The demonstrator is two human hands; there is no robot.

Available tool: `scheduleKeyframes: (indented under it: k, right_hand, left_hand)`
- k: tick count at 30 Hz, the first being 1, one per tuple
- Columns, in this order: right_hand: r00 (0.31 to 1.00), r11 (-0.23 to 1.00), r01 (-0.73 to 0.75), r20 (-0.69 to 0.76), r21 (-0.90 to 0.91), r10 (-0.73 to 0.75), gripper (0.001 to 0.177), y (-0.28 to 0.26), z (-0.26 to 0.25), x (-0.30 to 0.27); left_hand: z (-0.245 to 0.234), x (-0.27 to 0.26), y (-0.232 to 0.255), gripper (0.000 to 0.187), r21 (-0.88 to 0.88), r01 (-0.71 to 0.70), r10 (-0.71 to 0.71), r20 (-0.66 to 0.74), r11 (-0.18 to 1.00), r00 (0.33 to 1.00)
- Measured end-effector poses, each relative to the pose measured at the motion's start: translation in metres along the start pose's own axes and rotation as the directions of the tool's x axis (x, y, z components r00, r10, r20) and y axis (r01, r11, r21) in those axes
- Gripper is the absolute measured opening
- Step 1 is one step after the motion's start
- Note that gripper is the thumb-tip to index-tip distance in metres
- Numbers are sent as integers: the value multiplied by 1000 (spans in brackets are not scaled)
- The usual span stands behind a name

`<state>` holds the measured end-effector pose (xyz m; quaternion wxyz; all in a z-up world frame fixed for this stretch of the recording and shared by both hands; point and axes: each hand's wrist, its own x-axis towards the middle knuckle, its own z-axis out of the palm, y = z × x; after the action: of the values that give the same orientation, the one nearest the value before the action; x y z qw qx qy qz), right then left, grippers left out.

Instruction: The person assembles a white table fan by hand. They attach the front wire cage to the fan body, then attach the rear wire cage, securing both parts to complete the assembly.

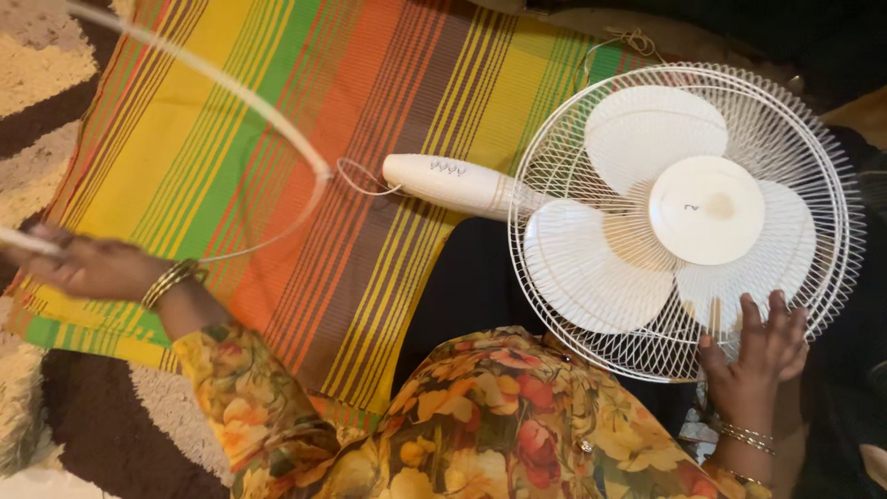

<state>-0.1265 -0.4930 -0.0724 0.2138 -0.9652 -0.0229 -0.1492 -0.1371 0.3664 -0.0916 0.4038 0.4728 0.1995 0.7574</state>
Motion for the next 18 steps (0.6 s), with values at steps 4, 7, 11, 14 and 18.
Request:
scheduleKeyframes:
  k: [4, 7, 11, 14, 18]
  right_hand:
    - [999, 998, 51, 9, -24, -51, 71, -9, 0, 8]
    - [996, 993, 88, 23, -83, -87, 69, -17, -1, 17]
    - [991, 983, 135, 1, -120, -136, 68, -35, -1, 23]
    - [990, 976, 141, -5, -163, -144, 67, -52, 1, 21]
    - [986, 971, 163, 9, -175, -164, 67, -56, -1, 25]
  left_hand:
    - [-55, 29, -14, 18, 379, -156, 194, -64, 912, 979]
    - [-75, 26, 3, 18, 248, -33, 64, -120, 968, 991]
    - [-57, 9, 40, 24, -11, 41, -42, -65, 999, 997]
    - [-30, -4, 66, 31, -161, 102, -98, 29, 982, 995]
    - [6, -30, 97, 33, -199, 147, -135, 70, 969, 988]
